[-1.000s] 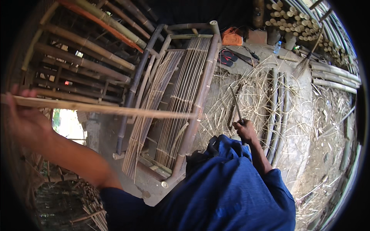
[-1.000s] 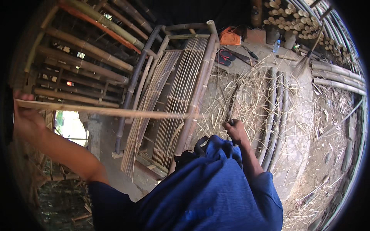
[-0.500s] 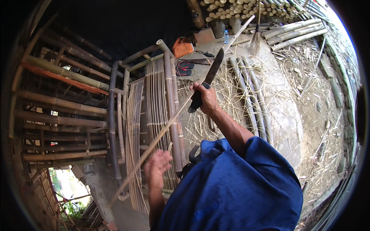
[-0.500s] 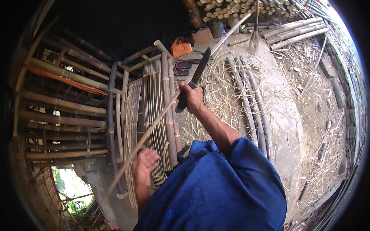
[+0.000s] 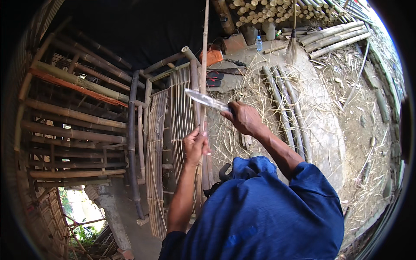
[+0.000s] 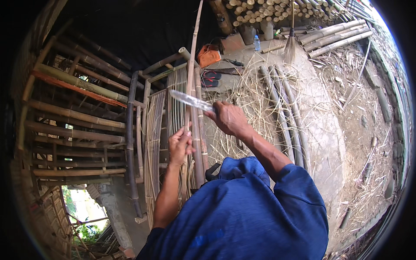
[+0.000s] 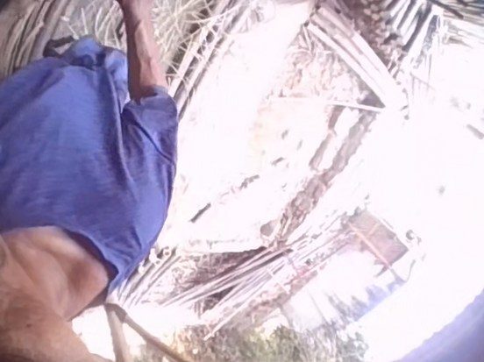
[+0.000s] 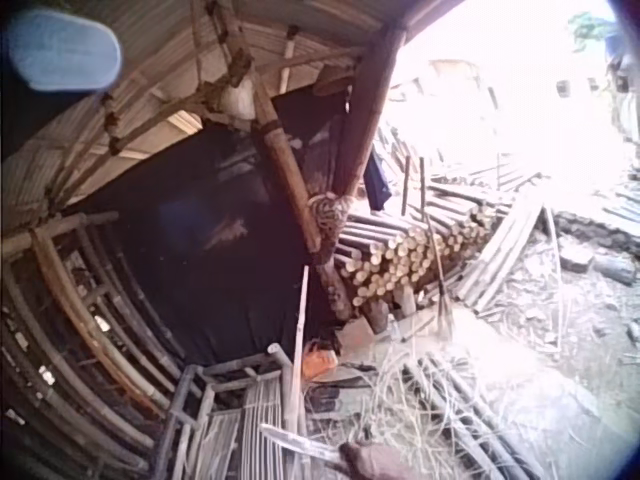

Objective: The person uses a knife to split long bamboo strips into thinner pieces. They repeatedly hold a strip, shave it with the knife, and place the finished pieces onto a nearby rack. The process is continuous and methodical, with the person handling each strip individually.

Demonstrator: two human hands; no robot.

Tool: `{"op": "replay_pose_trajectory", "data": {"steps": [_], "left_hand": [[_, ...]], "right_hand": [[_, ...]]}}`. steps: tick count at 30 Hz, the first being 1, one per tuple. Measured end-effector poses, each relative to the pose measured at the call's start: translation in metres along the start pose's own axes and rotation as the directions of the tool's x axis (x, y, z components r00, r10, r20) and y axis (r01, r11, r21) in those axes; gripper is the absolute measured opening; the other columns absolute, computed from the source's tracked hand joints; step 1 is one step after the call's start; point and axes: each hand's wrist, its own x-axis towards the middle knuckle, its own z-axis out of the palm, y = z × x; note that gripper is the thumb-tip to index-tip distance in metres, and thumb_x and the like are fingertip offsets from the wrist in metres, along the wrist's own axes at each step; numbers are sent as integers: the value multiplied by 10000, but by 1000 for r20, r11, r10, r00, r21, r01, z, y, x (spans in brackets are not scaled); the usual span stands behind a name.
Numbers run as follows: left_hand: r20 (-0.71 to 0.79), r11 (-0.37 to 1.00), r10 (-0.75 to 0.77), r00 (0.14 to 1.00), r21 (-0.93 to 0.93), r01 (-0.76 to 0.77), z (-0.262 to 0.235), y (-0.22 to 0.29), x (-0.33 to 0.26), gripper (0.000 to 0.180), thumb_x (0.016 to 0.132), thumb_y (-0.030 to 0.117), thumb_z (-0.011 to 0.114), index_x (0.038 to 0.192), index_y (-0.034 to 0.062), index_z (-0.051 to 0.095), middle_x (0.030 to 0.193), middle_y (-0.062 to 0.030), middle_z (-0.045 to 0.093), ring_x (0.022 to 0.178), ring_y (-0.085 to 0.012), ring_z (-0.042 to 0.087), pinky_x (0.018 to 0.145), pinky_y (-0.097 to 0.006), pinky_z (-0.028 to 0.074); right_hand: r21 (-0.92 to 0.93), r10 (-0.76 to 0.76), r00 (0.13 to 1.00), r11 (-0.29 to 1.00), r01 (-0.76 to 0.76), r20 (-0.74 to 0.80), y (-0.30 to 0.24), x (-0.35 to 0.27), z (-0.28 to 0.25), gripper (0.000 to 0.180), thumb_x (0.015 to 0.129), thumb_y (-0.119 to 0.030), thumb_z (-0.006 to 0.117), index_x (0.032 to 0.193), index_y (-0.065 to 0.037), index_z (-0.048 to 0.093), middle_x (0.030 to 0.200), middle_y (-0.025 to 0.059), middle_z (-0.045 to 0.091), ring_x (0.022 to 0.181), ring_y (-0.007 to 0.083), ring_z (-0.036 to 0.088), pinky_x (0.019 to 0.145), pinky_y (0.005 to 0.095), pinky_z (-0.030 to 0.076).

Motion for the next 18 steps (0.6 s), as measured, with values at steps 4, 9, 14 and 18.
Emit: {"op": "replay_pose_trajectory", "data": {"steps": [4, 9, 14, 18], "left_hand": [[-26, 979, -176, 984, -109, 173, -14, 3, 8, 518, 912, 316, 697, 1324, 30, 567, 603, 59, 484, 399, -13, 393, 375, -188, 395], [-110, 996, -75, 991, 43, 80, 1, 13, -8, 631, 886, 367, 743, 1341, -18, 536, 671, 53, 561, 526, -5, 479, 478, -190, 413], [-125, 980, 56, 991, 197, -30, -19, 4, -13, 554, 896, 262, 745, 1308, -56, 556, 871, -39, 689, 704, -59, 588, 646, -235, 492], [-76, 889, 64, 995, 458, -23, -9, 33, -55, 469, 915, 185, 680, 1281, -84, 562, 870, -100, 697, 729, -87, 605, 649, -253, 500]], "right_hand": [[-21, -166, 979, 985, 170, 119, -13, -16, 14, 530, 966, -542, 486, 996, -25, 598, 870, 165, 584, 668, 333, 613, 626, 459, 511], [-35, -202, 950, 976, 216, 236, -38, -31, 32, 636, 945, -629, 448, 971, -10, 594, 855, 227, 653, 758, 412, 670, 660, 480, 536], [-77, -329, 938, 938, 338, 109, -38, -14, 48, 642, 961, -630, 416, 917, -19, 608, 746, 200, 643, 661, 378, 663, 574, 475, 525], [-113, 39, 996, 993, -29, 82, -11, 48, 29, 702, 962, -680, 340, 869, -53, 642, 588, 159, 596, 538, 319, 624, 487, 472, 491]]}}
